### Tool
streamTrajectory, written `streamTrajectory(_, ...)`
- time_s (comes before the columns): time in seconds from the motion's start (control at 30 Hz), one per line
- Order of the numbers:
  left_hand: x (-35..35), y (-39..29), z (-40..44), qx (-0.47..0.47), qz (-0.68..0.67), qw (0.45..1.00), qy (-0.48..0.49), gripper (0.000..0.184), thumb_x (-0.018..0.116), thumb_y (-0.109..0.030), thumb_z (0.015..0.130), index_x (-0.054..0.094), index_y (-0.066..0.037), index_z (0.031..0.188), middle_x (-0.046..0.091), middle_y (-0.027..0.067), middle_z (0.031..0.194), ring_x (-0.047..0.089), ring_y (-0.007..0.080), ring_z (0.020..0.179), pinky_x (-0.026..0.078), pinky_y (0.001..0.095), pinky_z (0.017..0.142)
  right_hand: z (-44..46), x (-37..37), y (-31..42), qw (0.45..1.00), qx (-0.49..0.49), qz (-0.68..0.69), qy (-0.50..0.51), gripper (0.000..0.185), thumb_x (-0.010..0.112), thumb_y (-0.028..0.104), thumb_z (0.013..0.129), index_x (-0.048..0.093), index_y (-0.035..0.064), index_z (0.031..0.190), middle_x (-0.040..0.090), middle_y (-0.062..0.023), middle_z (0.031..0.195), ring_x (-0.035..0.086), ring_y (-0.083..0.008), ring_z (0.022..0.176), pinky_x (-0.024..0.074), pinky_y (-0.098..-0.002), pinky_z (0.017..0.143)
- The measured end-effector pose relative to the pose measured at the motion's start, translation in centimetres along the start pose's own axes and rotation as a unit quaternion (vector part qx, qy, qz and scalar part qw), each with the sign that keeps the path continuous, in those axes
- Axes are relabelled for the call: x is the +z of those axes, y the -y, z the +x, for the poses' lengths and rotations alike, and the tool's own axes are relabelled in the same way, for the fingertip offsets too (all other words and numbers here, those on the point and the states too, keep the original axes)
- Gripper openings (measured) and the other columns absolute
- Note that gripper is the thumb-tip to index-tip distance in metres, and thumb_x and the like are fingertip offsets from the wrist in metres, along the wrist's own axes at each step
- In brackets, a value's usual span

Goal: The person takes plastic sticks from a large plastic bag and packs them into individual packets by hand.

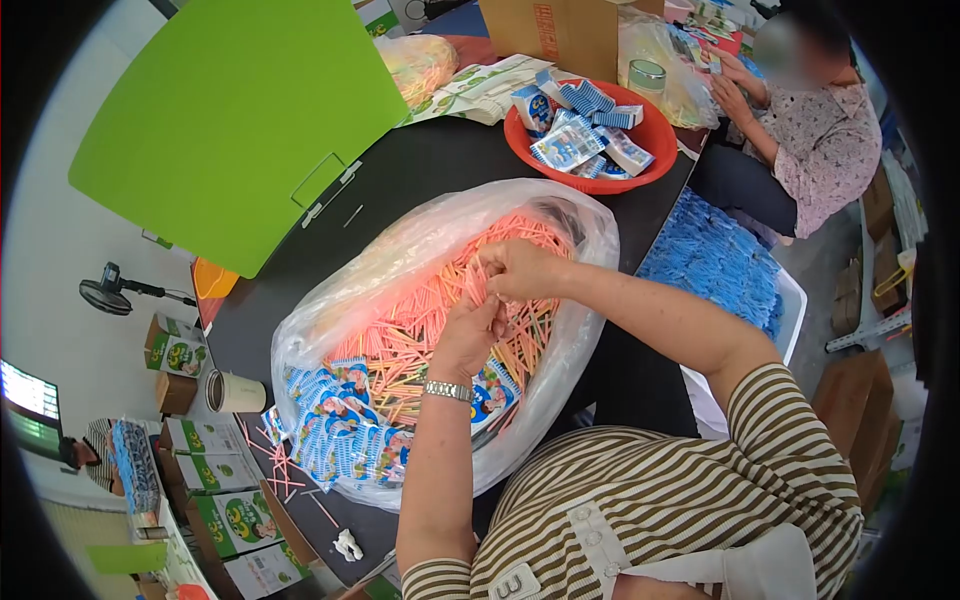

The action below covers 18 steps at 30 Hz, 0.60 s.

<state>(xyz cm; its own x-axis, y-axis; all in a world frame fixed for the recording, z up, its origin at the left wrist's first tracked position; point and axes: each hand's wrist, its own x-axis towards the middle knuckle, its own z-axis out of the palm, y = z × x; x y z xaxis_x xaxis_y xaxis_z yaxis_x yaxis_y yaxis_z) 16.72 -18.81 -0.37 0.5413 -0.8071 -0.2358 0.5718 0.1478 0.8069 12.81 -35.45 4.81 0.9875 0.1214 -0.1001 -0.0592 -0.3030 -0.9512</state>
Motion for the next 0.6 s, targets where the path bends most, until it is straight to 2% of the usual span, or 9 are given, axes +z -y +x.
streamTrajectory(0.03,0.4,0.1,0.0,-0.005,0.005,1.0,-0.016,0.01,0.05,-0.011,0.092,0.058,-0.007,0.098,0.058,0.0025,0.082,0.052,0.0136,0.066,0.045,0.0324,0.063,-0.2,0.2,0.0,0.994,-0.022,-0.096,-0.038,0.017,0.058,0.008,0.079,0.056,-0.002,0.092,0.063,-0.0163,0.081,0.065,-0.027,0.079,0.051,-0.0378,0.068)
streamTrajectory(0.1,0.4,0.3,0.2,-0.013,0.011,0.999,-0.031,0.01,0.051,-0.012,0.092,0.058,-0.008,0.097,0.057,0.0019,0.08,0.051,0.0133,0.064,0.044,0.032,0.061,-0.4,0.7,0.2,0.982,-0.048,-0.177,-0.046,0.017,0.059,0.009,0.079,0.056,-0.0017,0.091,0.063,-0.0168,0.081,0.065,-0.0286,0.078,0.0507,-0.0391,0.068)
streamTrajectory(0.17,-0.1,0.5,0.6,-0.018,0.04,0.999,-0.013,0.012,0.051,-0.016,0.094,0.058,-0.008,0.097,0.057,0.002,0.078,0.051,0.0133,0.064,0.046,0.0327,0.064,-0.5,0.9,0.5,0.934,-0.1,-0.34,-0.052,0.019,0.059,0.013,0.078,0.057,-0.0011,0.09,0.063,-0.0179,0.083,0.065,-0.0318,0.076,0.0501,-0.0417,0.067)
streamTrajectory(0.2,-0.2,0.4,0.6,-0.019,0.054,0.998,-0.004,0.013,0.051,-0.018,0.094,0.058,-0.008,0.097,0.057,0.002,0.078,0.051,0.0133,0.065,0.046,0.033,0.065,-0.5,0.8,0.5,0.934,-0.099,-0.34,-0.054,0.019,0.059,0.013,0.078,0.057,-0.0011,0.09,0.063,-0.0179,0.083,0.065,-0.0318,0.076,0.0501,-0.0417,0.067)
streamTrajectory(0.3,-0.8,-0.1,0.1,0.014,-0.025,1.0,0.003,0.015,0.051,-0.02,0.094,0.058,-0.008,0.097,0.057,0.0033,0.079,0.055,0.0155,0.069,0.048,0.0347,0.07,-0.3,0.4,0.3,0.829,-0.324,-0.369,-0.268,0.022,0.06,0.015,0.078,0.058,0.0009,0.094,0.063,-0.0209,0.088,0.063,-0.0351,0.077,0.0487,-0.0433,0.069)
streamTrajectory(0.33,-0.8,-0.3,-0.2,0.032,-0.065,0.997,0.006,0.015,0.051,-0.022,0.095,0.058,-0.008,0.097,0.058,0.0039,0.079,0.056,0.0167,0.071,0.049,0.0356,0.073,-0.6,0.1,0.3,0.829,-0.326,-0.369,-0.267,0.022,0.06,0.015,0.078,0.058,0.0009,0.094,0.063,-0.0209,0.088,0.063,-0.0351,0.077,0.0487,-0.0433,0.069)
streamTrajectory(0.4,-0.3,-0.4,-0.9,0.047,-0.061,0.997,-0.011,0.016,0.051,-0.022,0.095,0.058,-0.008,0.097,0.059,0.0047,0.081,0.058,0.0182,0.074,0.049,0.0368,0.075,-2.0,-0.6,0.1,0.943,-0.143,-0.284,-0.102,0.02,0.061,0.016,0.078,0.06,0.0002,0.09,0.063,-0.0198,0.085,0.063,-0.0345,0.079,0.049,-0.0433,0.07)
streamTrajectory(0.43,-0.1,-0.6,-1.3,0.06,-0.055,0.996,-0.027,0.016,0.05,-0.023,0.095,0.058,-0.008,0.097,0.06,0.0054,0.083,0.059,0.0197,0.077,0.049,0.0381,0.077,-2.5,-0.7,0.3,0.972,-0.045,-0.232,-0.017,0.02,0.061,0.017,0.078,0.061,-0.0002,0.088,0.064,-0.0192,0.084,0.063,-0.0342,0.08,0.0491,-0.0432,0.07)
streamTrajectory(0.6,0.0,-0.4,-1.1,0.113,-0.067,0.984,-0.117,0.018,0.048,-0.023,0.096,0.059,-0.008,0.098,0.064,0.0078,0.093,0.062,0.0243,0.088,0.049,0.0407,0.081,-4.2,2.8,0.9,0.957,-0.041,-0.281,-0.055,0.02,0.062,0.021,0.077,0.064,0.0016,0.078,0.064,-0.0174,0.074,0.064,-0.0327,0.077,0.0496,-0.0417,0.069)
